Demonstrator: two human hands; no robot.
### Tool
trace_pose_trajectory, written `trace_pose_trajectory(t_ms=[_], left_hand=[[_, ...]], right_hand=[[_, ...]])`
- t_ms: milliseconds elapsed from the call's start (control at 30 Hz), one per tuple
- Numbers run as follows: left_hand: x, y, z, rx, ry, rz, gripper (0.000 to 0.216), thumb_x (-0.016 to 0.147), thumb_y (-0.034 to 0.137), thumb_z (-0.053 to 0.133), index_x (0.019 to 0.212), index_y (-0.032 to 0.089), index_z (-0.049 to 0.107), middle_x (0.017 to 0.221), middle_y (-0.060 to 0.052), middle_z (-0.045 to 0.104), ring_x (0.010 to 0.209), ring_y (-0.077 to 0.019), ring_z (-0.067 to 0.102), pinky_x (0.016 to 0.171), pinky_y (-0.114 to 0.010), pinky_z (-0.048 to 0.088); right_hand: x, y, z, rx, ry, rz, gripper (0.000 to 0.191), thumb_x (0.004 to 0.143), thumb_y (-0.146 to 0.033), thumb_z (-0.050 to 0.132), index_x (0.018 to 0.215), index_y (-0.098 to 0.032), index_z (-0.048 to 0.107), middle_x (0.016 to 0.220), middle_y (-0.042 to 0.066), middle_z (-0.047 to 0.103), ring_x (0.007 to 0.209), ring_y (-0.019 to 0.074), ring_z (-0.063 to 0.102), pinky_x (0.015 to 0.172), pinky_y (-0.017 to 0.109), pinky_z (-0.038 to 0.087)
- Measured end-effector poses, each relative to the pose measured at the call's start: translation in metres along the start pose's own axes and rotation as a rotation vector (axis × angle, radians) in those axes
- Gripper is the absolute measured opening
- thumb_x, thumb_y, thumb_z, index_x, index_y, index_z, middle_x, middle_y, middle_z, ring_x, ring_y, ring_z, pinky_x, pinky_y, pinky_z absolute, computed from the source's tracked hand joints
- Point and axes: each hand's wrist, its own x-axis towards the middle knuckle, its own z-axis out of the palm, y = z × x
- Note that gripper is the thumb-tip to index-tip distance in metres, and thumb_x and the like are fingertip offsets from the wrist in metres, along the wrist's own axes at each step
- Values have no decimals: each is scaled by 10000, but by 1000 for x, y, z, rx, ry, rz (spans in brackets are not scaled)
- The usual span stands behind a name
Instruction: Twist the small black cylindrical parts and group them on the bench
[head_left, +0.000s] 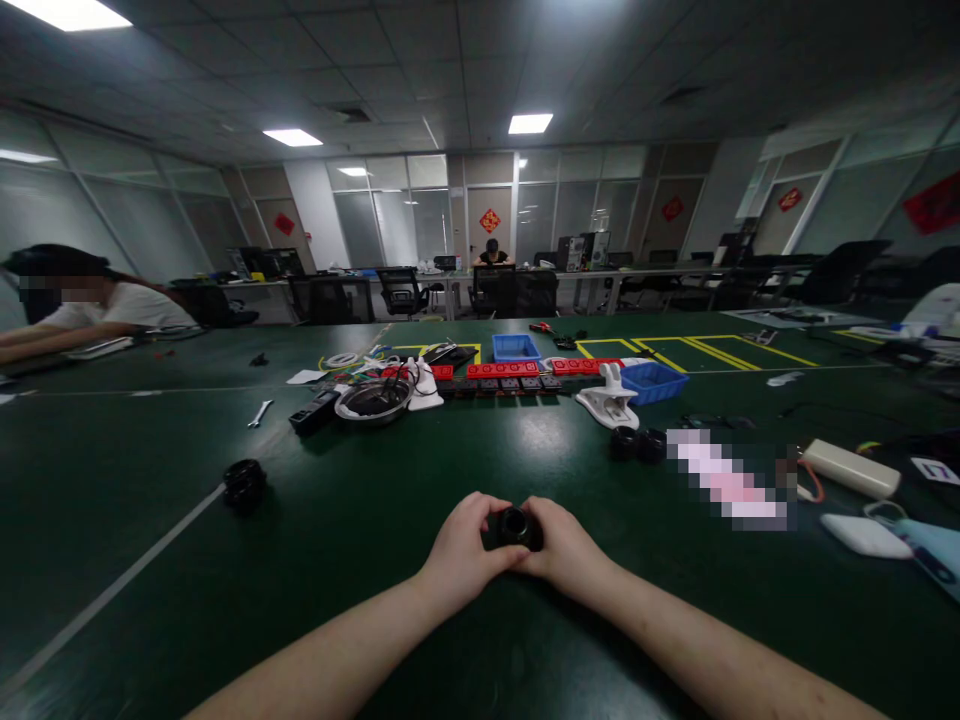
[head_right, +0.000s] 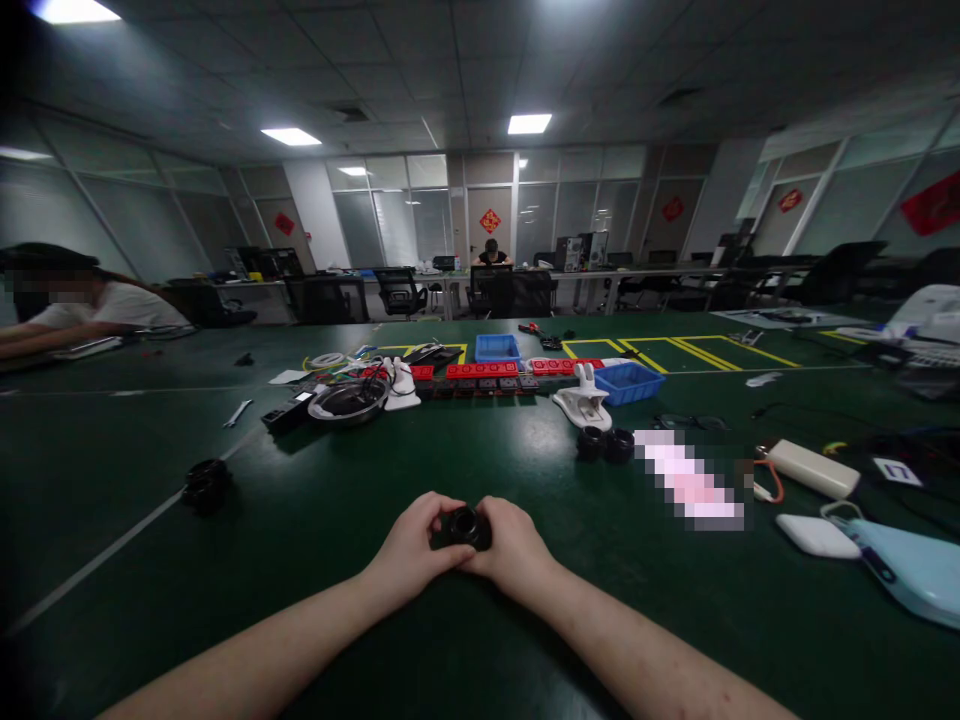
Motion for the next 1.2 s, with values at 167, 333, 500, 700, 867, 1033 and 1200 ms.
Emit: trace_pose_trajectory(t_ms=[167,333,500,700,867,1033,1200], left_hand=[[0,0,-1,-5,7,14,341,615,266,682,926,190,566,858,-18,520,737,-169,478,642,-272,388],[3,-3,-8,-64,-129,118,360,622,290,690,951,200,574,854,-10,507,741,-154,473,632,-241,386],[4,-6,-13,-77,-226,165,387,634,293,685,996,220,566,870,-5,501,723,-135,467,619,-219,382],[4,-5,-13,-101,-238,148,400,635,271,686,1012,226,558,876,-2,488,735,-134,464,628,-219,380],[3,-4,-12,-105,-234,144,393,637,278,684,1005,222,557,872,-1,483,729,-132,456,622,-219,374],[3,-5,-11,-86,-226,135,384,629,309,686,979,208,561,839,5,470,687,-124,437,595,-216,368],[4,-5,-8,-86,-214,106,378,614,307,695,950,193,563,825,7,465,674,-120,428,588,-214,363]], right_hand=[[-3,-5,1,-52,57,-10,324,548,-287,688,802,-155,536,788,37,557,731,182,502,644,278,366],[-2,2,-18,151,-175,-201,426,585,-255,689,985,-173,566,897,33,577,813,185,516,717,282,389],[0,9,-28,269,-337,-187,343,607,-201,676,938,-161,594,853,12,575,756,159,518,657,246,398],[1,8,-27,173,-308,-228,273,589,-215,699,842,-163,611,799,2,552,765,171,505,663,255,377],[2,8,-27,189,-314,-196,296,587,-214,700,863,-151,611,818,10,553,769,174,506,670,258,379],[2,7,-26,188,-306,-170,294,569,-197,704,842,-150,607,789,1,549,743,162,497,633,240,372],[1,6,-22,178,-279,-74,305,538,-223,717,798,-145,577,756,-12,534,705,142,479,579,217,346]])
